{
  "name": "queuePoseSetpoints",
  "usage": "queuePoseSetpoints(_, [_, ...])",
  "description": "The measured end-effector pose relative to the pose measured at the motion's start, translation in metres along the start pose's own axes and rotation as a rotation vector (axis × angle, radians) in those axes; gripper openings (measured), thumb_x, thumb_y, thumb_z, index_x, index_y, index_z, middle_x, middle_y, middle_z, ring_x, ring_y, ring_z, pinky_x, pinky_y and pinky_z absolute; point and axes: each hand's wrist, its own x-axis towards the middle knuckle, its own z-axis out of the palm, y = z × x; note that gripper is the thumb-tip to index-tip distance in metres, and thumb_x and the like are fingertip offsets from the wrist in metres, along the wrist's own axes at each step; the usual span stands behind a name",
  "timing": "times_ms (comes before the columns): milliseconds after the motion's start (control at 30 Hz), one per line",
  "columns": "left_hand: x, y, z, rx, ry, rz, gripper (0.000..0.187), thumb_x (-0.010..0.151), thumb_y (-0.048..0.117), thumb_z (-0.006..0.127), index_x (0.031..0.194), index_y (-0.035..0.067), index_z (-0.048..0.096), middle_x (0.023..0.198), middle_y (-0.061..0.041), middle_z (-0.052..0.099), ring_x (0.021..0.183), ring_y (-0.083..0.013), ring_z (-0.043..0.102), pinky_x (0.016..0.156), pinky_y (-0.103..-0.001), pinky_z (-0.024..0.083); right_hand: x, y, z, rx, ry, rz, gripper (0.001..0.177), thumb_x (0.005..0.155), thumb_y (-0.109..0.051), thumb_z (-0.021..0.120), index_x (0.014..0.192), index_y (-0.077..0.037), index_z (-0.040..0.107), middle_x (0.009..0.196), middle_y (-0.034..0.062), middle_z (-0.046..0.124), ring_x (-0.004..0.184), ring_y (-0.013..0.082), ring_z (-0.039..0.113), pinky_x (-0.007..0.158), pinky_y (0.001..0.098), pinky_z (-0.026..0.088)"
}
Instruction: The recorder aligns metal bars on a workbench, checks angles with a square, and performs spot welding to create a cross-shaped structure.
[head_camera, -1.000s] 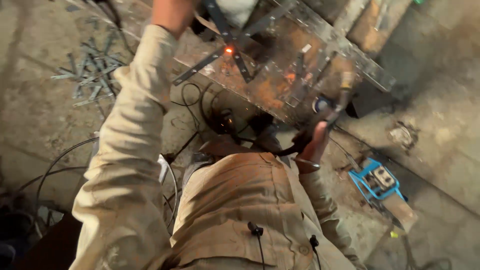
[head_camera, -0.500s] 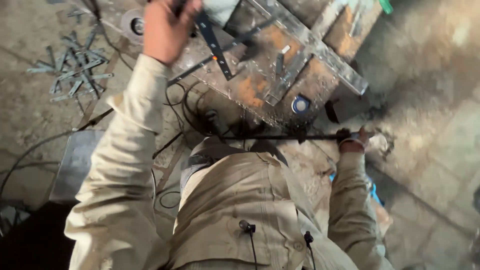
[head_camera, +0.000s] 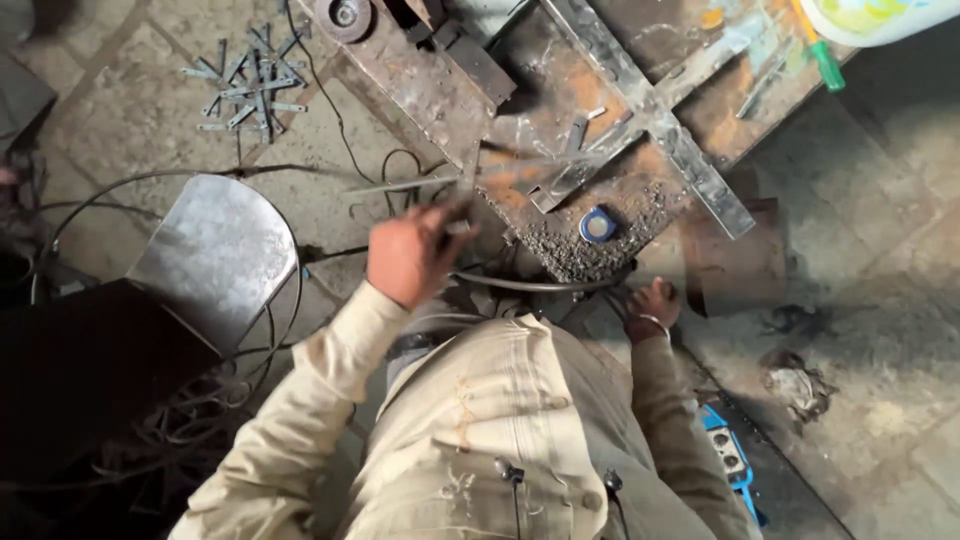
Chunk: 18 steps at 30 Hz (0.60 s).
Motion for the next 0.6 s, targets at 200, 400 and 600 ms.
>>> queuePoseSetpoints(200, [-0.08,0.021,0.052,0.117,-0.04,0.001,0.048,0.094,0.038,0.074,0.136,0.017,0.065,0.104,-0.017,0.071,0.08,-0.0332,0.071,0.062,-0.041,0.055,-0.068,-0.034,0.042,-0.369,-0.134,-0.526,0.023,0.108,-0.03,0.064,0.115,-0.008,0.065,0.094,0.0035,0.067,0.077,0.0115,0.058,0.065,0.0274,0.045])
queuePoseSetpoints(400, [-0.121,0.031,0.078,-0.012,-0.083,-0.224,0.053,0.094,0.035,0.073,0.144,0.019,0.059,0.107,-0.01,0.069,0.083,-0.0324,0.068,0.066,-0.042,0.055,-0.134,-0.093,0.147,-0.39,-0.47,-0.193,0.031,0.103,-0.04,0.061,0.113,-0.012,0.064,0.092,0.0026,0.07,0.073,0.0125,0.065,0.062,0.0282,0.053])
queuePoseSetpoints(600, [-0.155,0.016,0.108,-0.112,-0.081,-0.336,0.056,0.093,0.029,0.072,0.146,0.019,0.057,0.118,-0.013,0.067,0.086,-0.0346,0.068,0.069,-0.044,0.054,-0.065,-0.082,0.187,-0.311,-0.581,0.141,0.048,0.104,-0.051,0.055,0.111,-0.004,0.064,0.092,0.0102,0.072,0.078,0.0224,0.071,0.064,0.0362,0.059])
